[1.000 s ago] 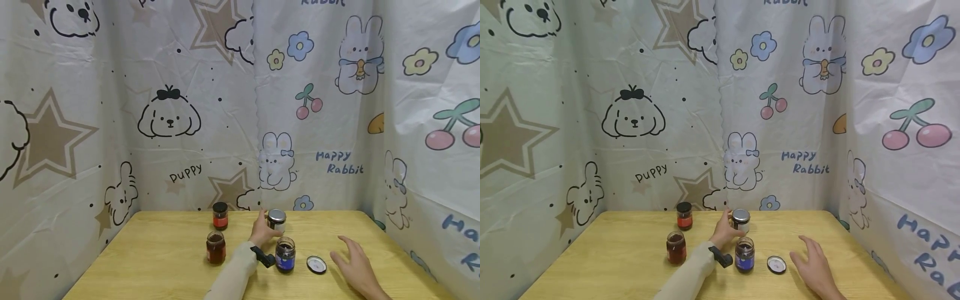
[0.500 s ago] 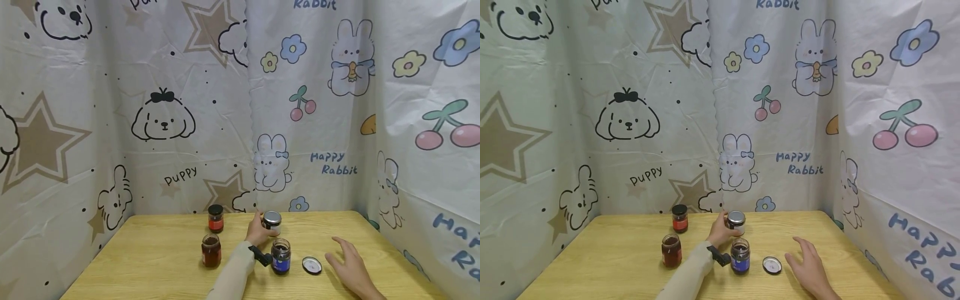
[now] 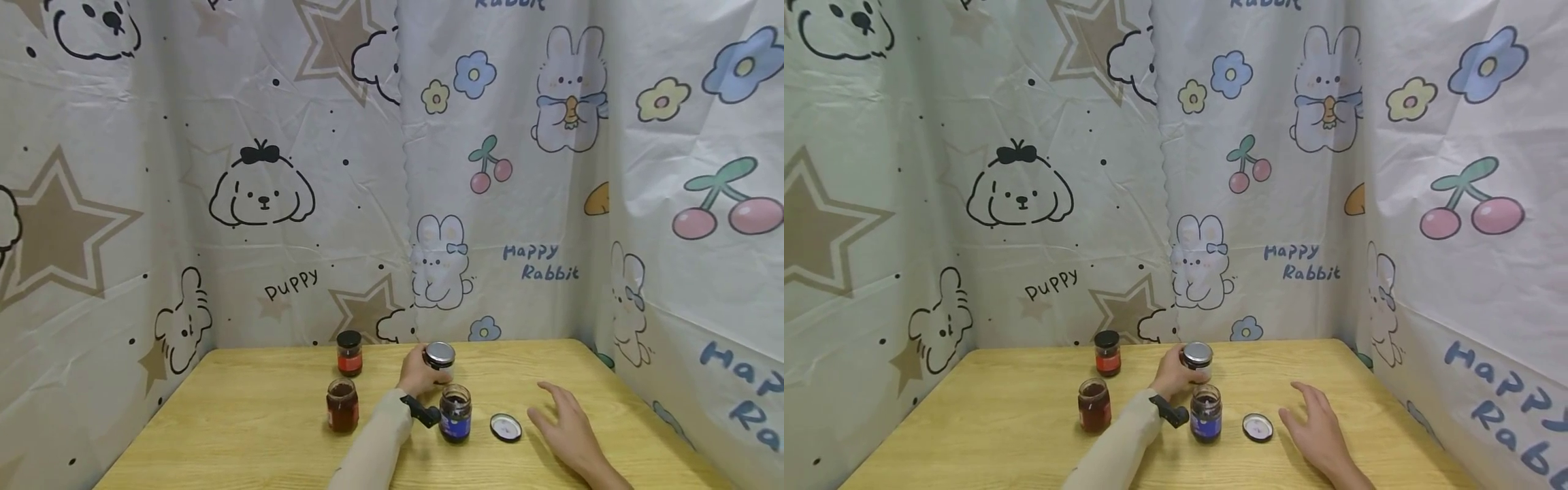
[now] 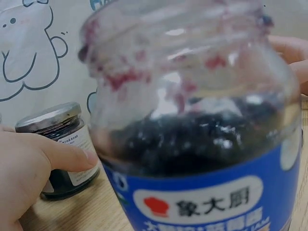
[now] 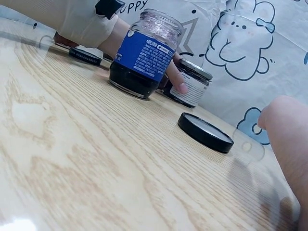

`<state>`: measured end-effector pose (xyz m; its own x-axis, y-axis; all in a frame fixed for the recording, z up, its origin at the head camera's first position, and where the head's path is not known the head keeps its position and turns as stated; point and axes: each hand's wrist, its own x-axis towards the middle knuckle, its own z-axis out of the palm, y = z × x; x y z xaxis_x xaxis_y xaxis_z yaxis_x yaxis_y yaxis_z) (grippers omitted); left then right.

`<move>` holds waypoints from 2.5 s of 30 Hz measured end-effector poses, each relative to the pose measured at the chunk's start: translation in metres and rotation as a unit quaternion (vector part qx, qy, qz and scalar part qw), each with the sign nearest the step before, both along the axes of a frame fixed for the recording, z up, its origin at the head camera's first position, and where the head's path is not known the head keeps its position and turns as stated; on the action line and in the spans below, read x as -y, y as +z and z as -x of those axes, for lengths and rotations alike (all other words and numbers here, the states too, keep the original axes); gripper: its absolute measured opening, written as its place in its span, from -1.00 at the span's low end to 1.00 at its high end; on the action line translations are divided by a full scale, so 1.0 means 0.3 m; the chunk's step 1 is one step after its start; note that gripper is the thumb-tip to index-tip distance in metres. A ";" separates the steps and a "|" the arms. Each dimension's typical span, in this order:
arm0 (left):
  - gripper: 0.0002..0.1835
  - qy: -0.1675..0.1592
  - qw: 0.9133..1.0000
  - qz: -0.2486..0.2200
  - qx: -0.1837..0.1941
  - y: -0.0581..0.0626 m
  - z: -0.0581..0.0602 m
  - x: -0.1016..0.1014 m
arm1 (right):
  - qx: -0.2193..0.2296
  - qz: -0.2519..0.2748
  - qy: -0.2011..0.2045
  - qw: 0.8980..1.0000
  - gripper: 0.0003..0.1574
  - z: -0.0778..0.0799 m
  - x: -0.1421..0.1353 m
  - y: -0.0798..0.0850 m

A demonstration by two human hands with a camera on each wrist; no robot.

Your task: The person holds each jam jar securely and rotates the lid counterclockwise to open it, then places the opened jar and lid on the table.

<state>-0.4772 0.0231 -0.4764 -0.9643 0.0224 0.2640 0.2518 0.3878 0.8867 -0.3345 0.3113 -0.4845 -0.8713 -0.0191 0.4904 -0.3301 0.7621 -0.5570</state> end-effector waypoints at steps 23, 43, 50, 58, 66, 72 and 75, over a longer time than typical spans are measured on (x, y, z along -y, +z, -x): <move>-0.19 0.003 0.999 -0.052 0.008 0.042 -0.009 -0.005 | 0.006 0.011 0.000 1.000 -0.29 0.012 0.010 0.008; -0.24 -0.002 0.997 -0.079 -0.023 0.099 -0.037 0.000 | -0.026 -0.001 0.002 1.000 -0.35 0.008 0.026 0.008; -0.22 0.000 0.996 -0.089 -0.019 0.124 -0.042 0.008 | -0.034 -0.009 0.009 0.999 -0.35 -0.001 0.051 0.019; -0.22 -0.018 0.995 -0.097 -0.022 0.172 -0.058 0.016 | -0.053 -0.010 0.018 0.998 -0.39 -0.010 0.087 0.046; -0.24 -0.030 0.994 -0.102 -0.026 0.230 -0.087 0.032 | -0.053 0.014 0.027 0.998 -0.38 -0.011 0.104 0.090; -0.23 -0.045 0.993 -0.102 -0.036 0.263 -0.102 0.049 | -0.056 0.024 0.033 0.998 -0.37 -0.008 0.109 0.117; -0.23 -0.052 0.993 -0.099 -0.038 0.285 -0.117 0.058 | -0.064 0.030 0.040 0.997 -0.38 -0.009 0.122 0.131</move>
<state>-0.4420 0.0058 -0.3909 -0.9368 0.0611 0.3446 0.3500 0.1765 0.9200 -0.3317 0.2749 -0.4452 -0.7990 -0.0524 0.5990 -0.4587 0.6973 -0.5508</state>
